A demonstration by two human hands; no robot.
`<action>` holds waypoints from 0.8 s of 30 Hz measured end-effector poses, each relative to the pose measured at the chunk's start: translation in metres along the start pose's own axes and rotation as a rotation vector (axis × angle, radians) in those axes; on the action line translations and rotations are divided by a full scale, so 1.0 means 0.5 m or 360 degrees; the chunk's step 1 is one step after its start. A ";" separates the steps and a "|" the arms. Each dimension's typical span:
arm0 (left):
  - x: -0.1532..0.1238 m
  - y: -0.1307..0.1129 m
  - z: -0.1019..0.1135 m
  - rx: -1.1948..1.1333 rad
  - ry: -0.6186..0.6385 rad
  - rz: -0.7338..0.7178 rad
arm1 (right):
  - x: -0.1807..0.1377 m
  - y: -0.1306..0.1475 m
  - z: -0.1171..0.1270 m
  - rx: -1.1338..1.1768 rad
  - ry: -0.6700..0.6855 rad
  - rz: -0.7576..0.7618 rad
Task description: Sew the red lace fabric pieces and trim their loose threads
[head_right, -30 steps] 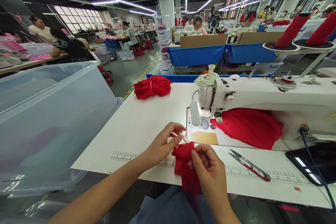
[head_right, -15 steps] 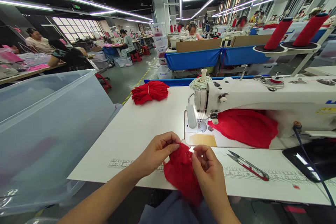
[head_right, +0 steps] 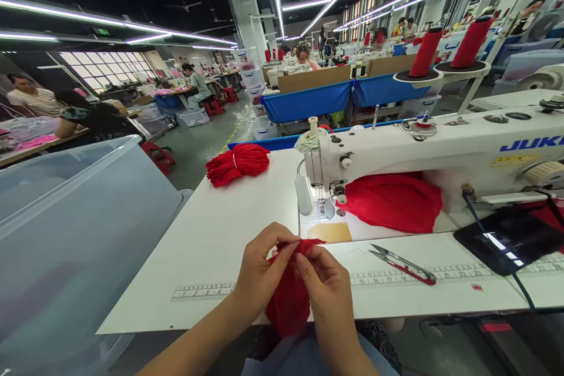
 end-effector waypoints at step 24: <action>0.025 0.010 0.033 0.0046 0.0285 0.0314 | 0.015 -0.007 0.055 -0.0704 0.0030 0.0438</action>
Point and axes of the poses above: each hand's wrist, its own x-axis towards the middle knuckle, its own z-axis out of the back of the hand, y = z × x, the point moved 2 cm from there along x, towards the middle knuckle, and after that the axes turned 13 degrees about -x, right-handed, at the moved point
